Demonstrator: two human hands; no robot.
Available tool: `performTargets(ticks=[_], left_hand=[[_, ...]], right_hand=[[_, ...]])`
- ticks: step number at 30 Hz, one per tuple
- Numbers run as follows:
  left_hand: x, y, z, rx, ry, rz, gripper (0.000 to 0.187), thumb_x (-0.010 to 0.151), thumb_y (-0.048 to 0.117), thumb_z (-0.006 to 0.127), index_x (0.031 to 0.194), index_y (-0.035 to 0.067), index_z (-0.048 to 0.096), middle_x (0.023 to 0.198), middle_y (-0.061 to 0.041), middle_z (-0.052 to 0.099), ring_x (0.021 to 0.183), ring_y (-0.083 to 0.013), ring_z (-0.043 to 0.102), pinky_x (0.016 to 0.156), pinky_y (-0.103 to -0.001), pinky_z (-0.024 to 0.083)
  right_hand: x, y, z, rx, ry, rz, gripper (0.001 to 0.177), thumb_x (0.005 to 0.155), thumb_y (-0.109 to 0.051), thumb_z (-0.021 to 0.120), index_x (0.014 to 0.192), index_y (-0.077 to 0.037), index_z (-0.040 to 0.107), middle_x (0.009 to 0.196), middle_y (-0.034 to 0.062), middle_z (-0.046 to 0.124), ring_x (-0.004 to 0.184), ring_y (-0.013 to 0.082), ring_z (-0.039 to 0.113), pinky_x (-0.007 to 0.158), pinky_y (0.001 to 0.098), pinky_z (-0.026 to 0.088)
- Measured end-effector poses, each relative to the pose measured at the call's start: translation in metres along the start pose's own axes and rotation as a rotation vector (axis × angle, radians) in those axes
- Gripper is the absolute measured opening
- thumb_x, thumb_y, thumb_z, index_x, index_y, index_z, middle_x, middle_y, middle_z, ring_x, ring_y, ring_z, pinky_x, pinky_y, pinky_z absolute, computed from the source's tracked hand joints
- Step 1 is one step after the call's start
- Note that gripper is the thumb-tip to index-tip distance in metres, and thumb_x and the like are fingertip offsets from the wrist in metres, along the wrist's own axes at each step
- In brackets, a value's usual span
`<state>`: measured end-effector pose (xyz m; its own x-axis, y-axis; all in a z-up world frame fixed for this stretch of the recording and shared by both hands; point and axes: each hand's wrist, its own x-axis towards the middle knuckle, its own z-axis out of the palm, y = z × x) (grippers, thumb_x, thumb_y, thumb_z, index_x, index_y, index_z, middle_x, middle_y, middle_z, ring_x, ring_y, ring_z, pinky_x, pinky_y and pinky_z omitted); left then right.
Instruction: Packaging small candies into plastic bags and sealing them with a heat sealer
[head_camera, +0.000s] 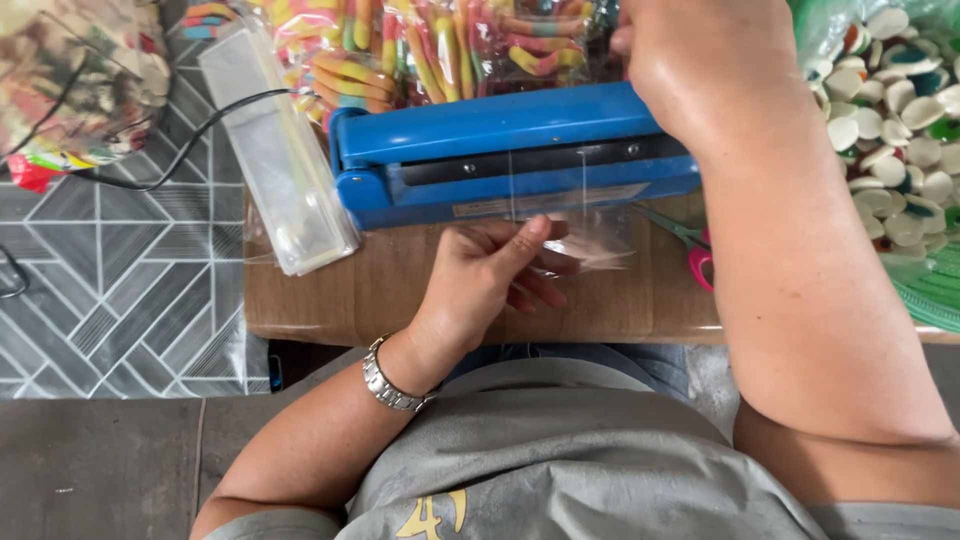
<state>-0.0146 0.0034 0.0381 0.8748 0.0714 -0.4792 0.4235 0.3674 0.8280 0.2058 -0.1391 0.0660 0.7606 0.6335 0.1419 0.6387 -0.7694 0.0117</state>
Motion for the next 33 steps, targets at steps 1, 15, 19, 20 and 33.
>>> performTargets(ticks=[1, 15, 19, 20, 33], left_hand=[[0.000, -0.001, -0.001, -0.001, 0.010, 0.009, 0.056, 0.088, 0.046, 0.061, 0.114, -0.001, 0.077, 0.090, -0.021, 0.081, 0.057, -0.0198, 0.074, 0.041, -0.020, 0.048], [0.008, -0.017, -0.013, -0.145, -0.322, 0.066, 0.049, 0.088, 0.031, 0.073, 0.120, -0.004, 0.059, 0.108, -0.022, 0.076, 0.072, -0.0217, 0.073, 0.054, -0.024, 0.055], [0.009, -0.009, -0.015, -0.139, -0.367, 0.068, 0.060, 0.090, 0.031, 0.071, 0.133, -0.005, 0.052, 0.109, -0.022, 0.075, 0.070, -0.0189, 0.072, 0.055, -0.023, 0.054], [0.008, -0.006, -0.016, -0.139, -0.365, 0.056, 0.056, 0.090, 0.031, 0.070, 0.132, -0.003, 0.052, 0.111, -0.022, 0.075, 0.073, -0.0203, 0.072, 0.057, -0.023, 0.055], [0.012, -0.006, -0.019, -0.104, -0.416, 0.039, 0.056, 0.093, 0.034, 0.067, 0.134, 0.000, 0.053, 0.117, -0.023, 0.074, 0.076, -0.0197, 0.074, 0.059, -0.022, 0.056]], right_hand=[[-0.003, -0.005, -0.009, 0.003, 0.007, -0.011, 0.005, 0.098, -0.012, 0.071, 0.100, -0.015, 0.074, 0.093, 0.0050, 0.077, 0.087, 0.0370, 0.071, 0.057, 0.0526, 0.048], [-0.001, -0.043, -0.058, 0.077, -0.352, 0.235, 0.044, 0.119, -0.049, 0.040, 0.109, -0.018, 0.068, 0.099, 0.0154, 0.074, 0.094, 0.0486, 0.067, 0.077, 0.0611, 0.049], [0.000, -0.044, -0.057, 0.061, -0.327, 0.276, 0.041, 0.119, -0.045, 0.039, 0.110, -0.020, 0.070, 0.101, 0.0159, 0.075, 0.097, 0.0474, 0.067, 0.081, 0.0597, 0.049], [-0.002, -0.044, -0.057, 0.070, -0.319, 0.280, 0.040, 0.119, -0.046, 0.038, 0.117, -0.021, 0.069, 0.103, 0.0162, 0.075, 0.097, 0.0477, 0.067, 0.082, 0.0600, 0.049], [-0.001, -0.042, -0.053, -0.004, -0.344, 0.314, 0.051, 0.114, -0.063, 0.036, 0.112, -0.022, 0.067, 0.107, 0.0148, 0.076, 0.103, 0.0481, 0.070, 0.080, 0.0585, 0.052]])
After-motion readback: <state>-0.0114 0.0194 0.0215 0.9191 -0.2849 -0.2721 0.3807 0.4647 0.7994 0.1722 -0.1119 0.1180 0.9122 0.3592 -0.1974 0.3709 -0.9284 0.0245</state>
